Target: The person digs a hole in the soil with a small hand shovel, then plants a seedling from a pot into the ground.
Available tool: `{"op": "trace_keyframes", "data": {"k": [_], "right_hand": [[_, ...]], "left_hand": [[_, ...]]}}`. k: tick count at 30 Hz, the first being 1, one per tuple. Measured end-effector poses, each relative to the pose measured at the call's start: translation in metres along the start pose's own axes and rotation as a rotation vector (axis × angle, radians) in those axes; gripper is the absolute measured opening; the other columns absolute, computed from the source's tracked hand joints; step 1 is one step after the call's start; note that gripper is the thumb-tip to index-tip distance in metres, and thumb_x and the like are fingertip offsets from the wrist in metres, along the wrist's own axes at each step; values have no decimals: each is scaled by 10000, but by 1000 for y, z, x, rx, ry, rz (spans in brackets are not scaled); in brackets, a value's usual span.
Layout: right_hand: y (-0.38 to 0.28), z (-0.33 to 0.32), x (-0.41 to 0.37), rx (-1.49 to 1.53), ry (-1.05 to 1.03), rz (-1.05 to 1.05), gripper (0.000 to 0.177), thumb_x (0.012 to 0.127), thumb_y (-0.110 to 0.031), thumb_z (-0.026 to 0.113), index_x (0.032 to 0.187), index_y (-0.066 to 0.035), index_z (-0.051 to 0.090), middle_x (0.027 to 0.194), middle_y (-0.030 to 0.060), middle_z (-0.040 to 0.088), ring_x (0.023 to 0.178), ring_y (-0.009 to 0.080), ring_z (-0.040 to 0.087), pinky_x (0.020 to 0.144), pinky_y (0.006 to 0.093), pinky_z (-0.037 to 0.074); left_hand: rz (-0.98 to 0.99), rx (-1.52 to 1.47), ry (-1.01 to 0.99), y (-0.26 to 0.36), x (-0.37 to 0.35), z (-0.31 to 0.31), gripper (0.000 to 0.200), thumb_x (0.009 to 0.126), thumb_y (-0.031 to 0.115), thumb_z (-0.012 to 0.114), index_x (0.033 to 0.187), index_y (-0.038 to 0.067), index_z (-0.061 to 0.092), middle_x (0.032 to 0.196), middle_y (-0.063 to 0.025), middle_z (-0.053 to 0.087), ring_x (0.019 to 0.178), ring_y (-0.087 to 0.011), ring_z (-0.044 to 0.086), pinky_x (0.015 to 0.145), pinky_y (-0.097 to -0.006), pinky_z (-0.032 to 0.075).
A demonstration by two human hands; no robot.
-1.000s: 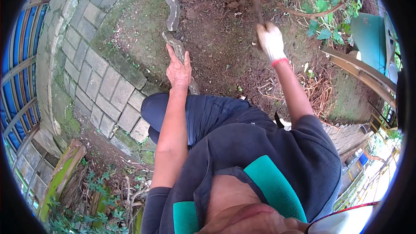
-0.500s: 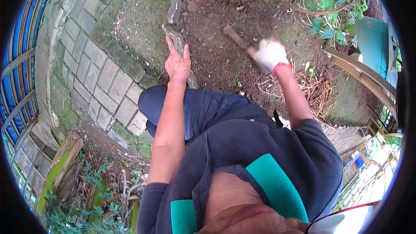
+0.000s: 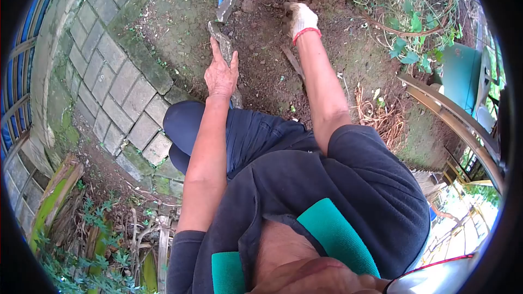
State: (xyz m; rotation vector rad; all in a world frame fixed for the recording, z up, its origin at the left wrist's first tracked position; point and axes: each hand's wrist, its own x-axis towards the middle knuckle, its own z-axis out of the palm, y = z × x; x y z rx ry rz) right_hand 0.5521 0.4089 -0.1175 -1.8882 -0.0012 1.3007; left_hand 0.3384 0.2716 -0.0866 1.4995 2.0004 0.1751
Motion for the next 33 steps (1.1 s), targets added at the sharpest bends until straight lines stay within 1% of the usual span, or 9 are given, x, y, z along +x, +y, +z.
{"op": "trace_keyframes", "data": {"k": [3,10,12,15,17,21,25,27,33], "right_hand": [[0,-24,4,96,-113,92,93,746,-123,740,787,-47,704,700,87,604,586,190,521,509,364,389],[5,-17,15,-617,-90,-585,311,736,-181,630,811,121,636,709,210,627,658,291,599,635,401,477],[13,-3,24,-795,30,-532,311,770,-197,617,878,92,657,807,223,665,690,300,604,670,392,489],[-13,15,-7,-333,74,-109,332,831,-232,589,952,67,670,898,189,691,739,299,621,710,382,494],[-5,6,25,-342,-75,-88,335,866,-274,581,991,16,693,940,159,705,816,291,650,769,371,494],[1,-7,4,-1535,-19,-848,397,883,-301,480,925,27,700,994,248,685,1000,385,643,832,408,500],[12,23,26,-450,122,-206,363,793,-198,632,977,113,651,1029,265,678,933,341,653,846,383,490],[8,7,53,-217,80,-68,201,686,-115,741,843,-12,670,755,132,609,739,258,567,707,387,475],[-20,-12,10,-299,-85,20,318,763,-177,716,1043,-49,637,1044,152,576,846,339,622,668,478,541]], "left_hand": [[-4,16,-7,2,0,-1,857,943,528,472,1538,96,31,908,-271,672,841,-435,652,792,-503,510],[-37,-3,-37,5,0,-6,824,946,482,501,1535,91,77,945,-280,670,854,-439,657,791,-508,517],[-27,-14,-31,5,-2,-5,823,947,483,501,1535,92,77,949,-279,670,854,-437,658,792,-506,518],[-18,-15,-20,5,1,-4,826,946,477,502,1535,87,75,962,-272,670,859,-426,661,794,-499,521],[-35,7,-50,5,0,-6,831,943,464,506,1534,74,71,979,-265,668,858,-411,665,789,-494,526],[-24,-2,-35,5,1,-5,823,947,472,500,1534,76,82,964,-259,672,852,-410,665,791,-487,526],[-44,-19,-58,7,0,-8,819,951,485,490,1539,92,76,975,-267,674,868,-415,664,822,-487,518],[-49,-16,-64,8,0,-9,820,951,484,492,1539,92,76,974,-265,675,867,-412,666,825,-485,519],[-51,-13,-59,7,1,-10,764,950,476,495,1519,81,175,1036,-262,665,901,-405,662,841,-480,518]]}}
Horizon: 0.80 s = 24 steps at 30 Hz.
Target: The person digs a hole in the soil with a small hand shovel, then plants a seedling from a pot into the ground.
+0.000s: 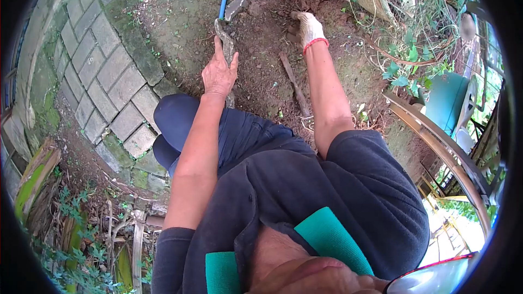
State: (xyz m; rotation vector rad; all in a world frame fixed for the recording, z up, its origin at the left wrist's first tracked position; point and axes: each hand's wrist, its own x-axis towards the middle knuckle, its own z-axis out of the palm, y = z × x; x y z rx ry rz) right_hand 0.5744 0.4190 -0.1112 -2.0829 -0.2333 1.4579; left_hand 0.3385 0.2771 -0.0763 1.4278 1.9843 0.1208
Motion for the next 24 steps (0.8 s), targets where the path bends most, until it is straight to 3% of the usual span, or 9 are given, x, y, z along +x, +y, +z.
{"op": "trace_keyframes", "data": {"k": [5,8,10,12,15,18,22,24], "right_hand": [[-24,-11,9,-387,-212,36,308,834,-209,654,1105,-64,633,1045,130,605,823,351,638,725,513,560],[-2,-16,21,-29,-199,0,267,855,-180,614,1094,-60,628,1011,120,609,811,327,626,737,521,553],[9,-4,-2,86,-66,-78,187,893,-138,532,1043,-66,617,892,91,602,768,279,573,801,535,528],[22,-7,-1,372,-184,-17,151,895,-141,529,997,-76,619,866,71,591,750,252,563,757,497,523],[34,-9,3,571,-206,-49,88,862,-168,613,918,-104,636,783,55,614,660,222,568,610,401,475],[31,-1,6,455,-109,-57,88,877,-172,582,895,-101,632,744,51,608,646,212,569,597,393,470],[27,7,12,510,-174,-50,100,882,-149,554,895,-82,627,706,66,592,625,229,563,556,402,453],[26,7,6,570,-221,-94,88,884,-143,540,832,-89,585,679,70,566,618,235,552,552,392,449]], "left_hand": [[4,-31,22,-3,0,4,703,944,470,506,1470,61,283,1129,-252,642,958,-398,652,862,-467,512],[-7,-48,3,2,0,0,685,942,469,510,1449,51,319,1143,-249,638,978,-397,648,872,-462,508],[0,-56,9,-1,-1,2,676,942,470,511,1439,46,339,1140,-248,639,985,-396,646,875,-462,506],[9,-54,31,-2,-3,4,663,943,471,512,1427,44,362,1138,-246,641,986,-393,647,875,-460,507],[16,-65,41,-2,0,4,645,942,471,516,1405,39,394,1135,-242,643,991,-389,647,875,-455,509],[22,-62,37,-3,0,5,628,941,469,523,1379,31,421,1123,-239,647,989,-386,649,877,-452,510],[122,-57,188,-10,0,15,570,943,450,523,1326,43,413,963,-238,669,863,-389,669,775,-477,537],[112,-62,164,-10,0,17,561,944,442,524,1311,29,426,960,-242,668,857,-383,672,767,-469,542]]}}
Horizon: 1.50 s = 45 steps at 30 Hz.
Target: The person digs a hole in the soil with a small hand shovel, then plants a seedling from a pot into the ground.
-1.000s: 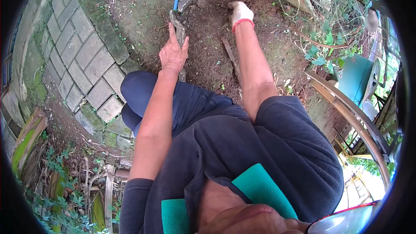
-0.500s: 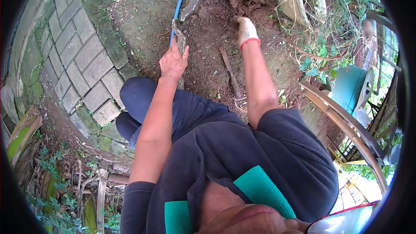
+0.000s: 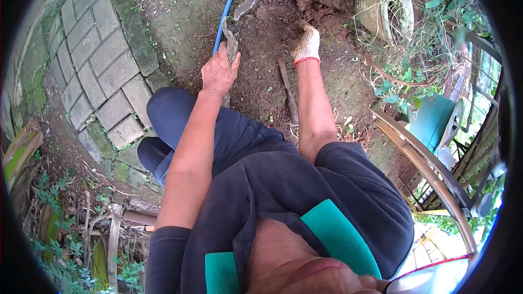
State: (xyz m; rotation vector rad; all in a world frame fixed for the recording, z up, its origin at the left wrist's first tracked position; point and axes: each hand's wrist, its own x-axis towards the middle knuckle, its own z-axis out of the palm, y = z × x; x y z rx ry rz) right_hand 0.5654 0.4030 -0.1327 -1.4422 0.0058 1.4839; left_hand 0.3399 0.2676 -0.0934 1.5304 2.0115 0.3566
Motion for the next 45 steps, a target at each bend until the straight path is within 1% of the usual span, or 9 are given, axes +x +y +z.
{"op": "trace_keyframes", "data": {"k": [23,25,32,34,38,40,41,44,45], "right_hand": [[-91,40,-96,-650,-21,-163,164,853,-232,564,744,-114,598,564,54,551,403,154,455,356,322,310],[-147,92,-119,-1195,-185,-700,160,841,-183,515,739,-72,570,538,60,532,426,169,473,428,296,367],[-227,134,-24,-859,17,-700,209,838,-215,580,775,-42,678,674,94,646,582,243,597,544,348,459],[-208,113,-47,-1983,-272,-1449,279,902,-295,540,861,-48,662,924,177,689,774,280,652,695,368,513],[-146,125,-77,-1844,-89,-2203,317,897,-378,591,991,-109,730,938,217,692,886,323,679,804,381,525],[-133,108,-20,-1900,-372,-1667,362,892,-373,618,998,-46,730,892,178,718,821,284,687,739,384,536],[-127,112,-10,-1478,-341,-2064,253,884,-240,568,858,-29,705,769,159,695,751,327,667,680,379,512],[-124,102,27,-1179,-260,-1191,293,871,-275,588,902,-7,705,866,240,682,871,384,658,792,448,509],[-124,106,19,-790,-253,-623,359,891,-332,639,950,12,723,847,115,726,726,191,677,652,322,529]], "left_hand": [[-36,-21,-81,1,1,-6,557,930,463,524,1259,16,474,1006,-197,657,914,-375,663,796,-494,534],[-38,-10,-98,2,4,-8,562,929,462,528,1260,11,475,1002,-196,661,921,-375,662,798,-488,534],[-37,2,-76,-1,1,-3,585,930,456,529,1290,2,451,1022,-208,664,953,-367,659,819,-464,534],[-8,-11,-29,-1,1,0,575,935,451,523,1287,4,443,988,-222,667,919,-372,665,815,-472,533],[-18,0,-17,1,2,-3,552,933,440,536,1269,9,452,953,-236,673,881,-382,672,790,-485,535],[-48,43,-54,6,1,-7,542,932,431,544,1267,14,455,948,-235,675,880,-385,672,781,-485,536],[-48,45,-56,6,-1,-6,539,932,432,544,1266,18,458,942,-235,676,877,-386,672,781,-485,536],[-19,30,-16,0,4,0,535,932,440,541,1261,25,466,929,-234,678,865,-391,673,783,-487,533],[-5,19,7,-2,4,2,536,932,445,537,1258,25,469,928,-235,678,861,-392,673,785,-487,532]]}}
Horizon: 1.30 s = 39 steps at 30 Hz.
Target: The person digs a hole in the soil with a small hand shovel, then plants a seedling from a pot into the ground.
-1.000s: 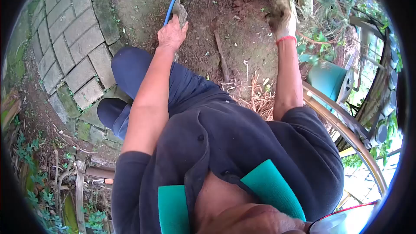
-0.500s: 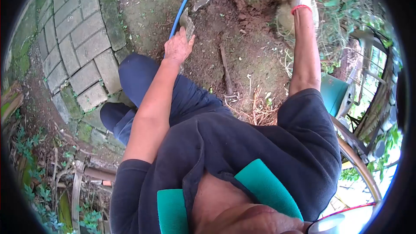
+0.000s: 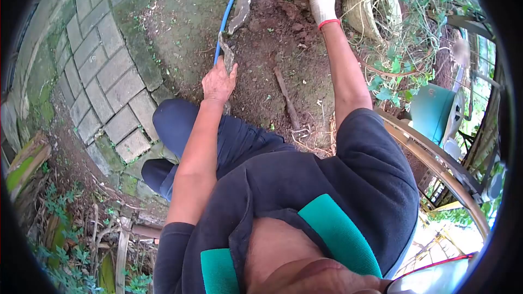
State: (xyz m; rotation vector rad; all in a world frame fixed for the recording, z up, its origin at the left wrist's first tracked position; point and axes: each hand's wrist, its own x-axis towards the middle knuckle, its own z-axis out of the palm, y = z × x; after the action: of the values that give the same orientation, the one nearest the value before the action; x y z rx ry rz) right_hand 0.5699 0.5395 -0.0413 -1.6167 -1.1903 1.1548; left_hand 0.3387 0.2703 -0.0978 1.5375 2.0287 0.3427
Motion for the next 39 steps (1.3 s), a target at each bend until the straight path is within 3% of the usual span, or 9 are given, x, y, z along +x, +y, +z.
{"op": "trace_keyframes", "data": {"k": [9,11,16,19,21,26,30,35,39], "right_hand": [[-34,-93,0,-611,191,-167,286,861,-237,670,922,39,710,724,94,705,588,128,585,566,259,460],[-38,-81,10,-705,214,-469,348,873,-314,609,837,21,699,722,171,677,666,285,640,642,381,486],[-200,16,-90,-1068,-127,-544,266,888,-318,611,909,-72,712,894,142,683,803,306,662,725,400,521],[-216,54,-152,-1184,-301,-499,227,898,-320,612,953,-127,720,998,125,686,885,318,676,775,412,541],[-123,47,-158,-1029,-314,-993,236,875,-348,617,931,-147,728,1133,158,642,1025,332,632,854,417,519],[-77,-4,-243,-1113,-308,-685,215,814,-287,664,949,-138,742,1349,205,509,1245,411,479,1063,487,365],[-68,-73,-306,-1227,-211,-455,613,755,-225,699,1338,-149,526,1469,299,317,1219,497,479,1001,501,444],[46,-207,-380,-1380,208,-101,622,796,-325,678,1303,-2,519,1380,322,440,1205,469,516,1014,457,439],[106,-289,-437,-1319,-154,762,561,853,-501,556,1127,-25,669,1185,280,607,1093,418,600,941,464,485]], "left_hand": [[-33,-28,-58,6,-1,-10,552,931,468,523,1248,18,481,961,-228,672,881,-377,671,772,-470,538],[-17,-31,-18,2,-3,-5,549,931,466,524,1245,17,483,962,-226,671,880,-374,671,772,-469,538],[9,26,-24,1,-5,-1,562,943,477,508,1261,14,482,834,-244,670,786,-401,673,707,-512,536],[-73,-43,-131,11,-2,-19,589,942,504,492,1268,13,504,1023,-264,660,974,-414,641,875,-512,489],[-24,-28,-92,2,-3,-13,569,944,485,498,1265,15,486,1014,-261,661,924,-414,655,827,-517,507],[-24,-25,-94,-1,-3,-11,555,946,467,505,1254,7,481,1008,-251,666,930,-415,657,822,-514,514],[-25,17,-88,8,-3,-15,544,941,464,516,1221,-2,500,1007,-253,669,960,-418,649,840,-515,507],[-4,38,-76,8,-4,-13,535,936,475,517,1183,1,517,1014,-263,668,984,-433,636,873,-518,488],[7,88,-76,9,-7,-16,552,938,480,509,1208,-1,497,1037,-273,659,1008,-448,623,884,-520,479]]}}
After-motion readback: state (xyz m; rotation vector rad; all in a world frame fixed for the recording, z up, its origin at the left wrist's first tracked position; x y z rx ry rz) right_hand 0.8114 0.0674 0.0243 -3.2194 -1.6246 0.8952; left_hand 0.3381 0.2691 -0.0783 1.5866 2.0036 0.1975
